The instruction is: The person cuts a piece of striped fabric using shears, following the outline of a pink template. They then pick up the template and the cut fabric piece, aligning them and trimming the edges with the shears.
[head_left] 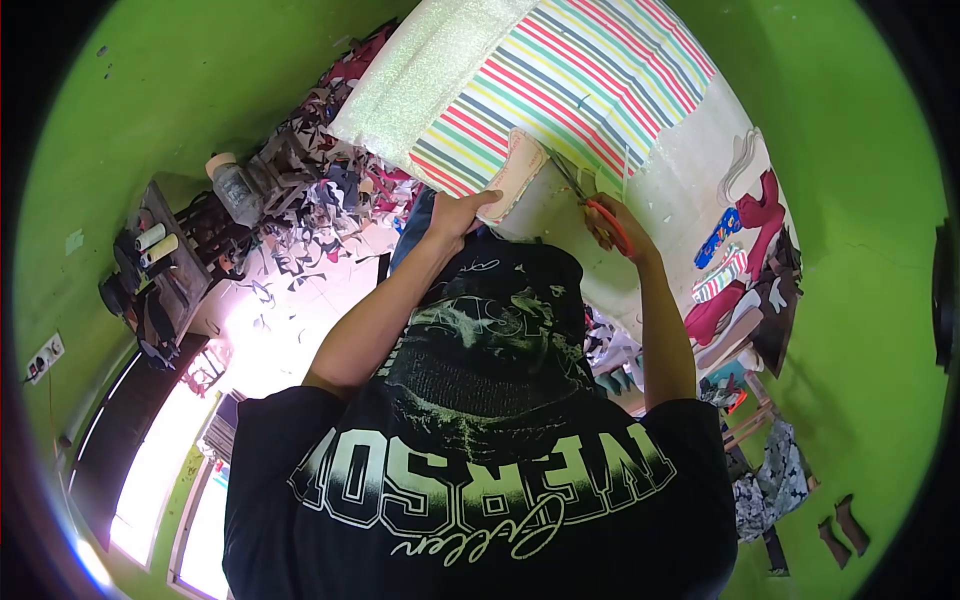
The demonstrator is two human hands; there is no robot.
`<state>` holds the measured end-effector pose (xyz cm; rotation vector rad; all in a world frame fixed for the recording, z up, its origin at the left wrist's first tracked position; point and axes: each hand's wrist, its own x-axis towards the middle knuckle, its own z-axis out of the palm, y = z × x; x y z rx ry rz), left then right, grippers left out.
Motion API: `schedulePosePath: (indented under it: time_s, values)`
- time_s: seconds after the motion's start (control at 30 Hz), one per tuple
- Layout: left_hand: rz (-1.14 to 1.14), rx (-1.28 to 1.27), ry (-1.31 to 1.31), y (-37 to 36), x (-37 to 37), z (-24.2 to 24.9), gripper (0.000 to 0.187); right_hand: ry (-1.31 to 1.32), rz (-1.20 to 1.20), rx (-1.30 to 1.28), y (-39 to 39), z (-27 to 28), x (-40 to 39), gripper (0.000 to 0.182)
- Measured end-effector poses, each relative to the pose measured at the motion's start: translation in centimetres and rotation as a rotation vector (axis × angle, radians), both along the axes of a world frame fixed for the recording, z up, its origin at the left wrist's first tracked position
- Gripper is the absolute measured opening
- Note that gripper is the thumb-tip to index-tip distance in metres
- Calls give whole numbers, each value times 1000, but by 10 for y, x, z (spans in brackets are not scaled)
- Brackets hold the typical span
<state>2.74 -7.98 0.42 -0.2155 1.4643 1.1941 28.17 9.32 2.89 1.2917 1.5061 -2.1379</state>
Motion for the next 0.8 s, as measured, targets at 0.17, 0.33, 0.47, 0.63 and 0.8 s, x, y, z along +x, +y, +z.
schedulePosePath:
  time_s: [0.17, 0.33, 0.47, 0.63, 0.8]
  values:
    - [-41, -15, -27, -1, -3, -1, 34, 67, -20, -25, 4, -12, -19, 48]
    - [-56, -27, -42, -2, -3, 3, 36, 127, -38, -50, 6, -18, -24, 51]
    - [-31, -14, -18, 0, 0, 8, 28, 121, -18, -21, 4, -15, -27, 51]
    - [-24, 7, -20, 0, 0, 8, 32, 173, -58, -96, 1, -11, -31, 57]
    - [-45, -8, -39, -2, -3, 6, 39, 120, -28, 0, -2, -7, -29, 57]
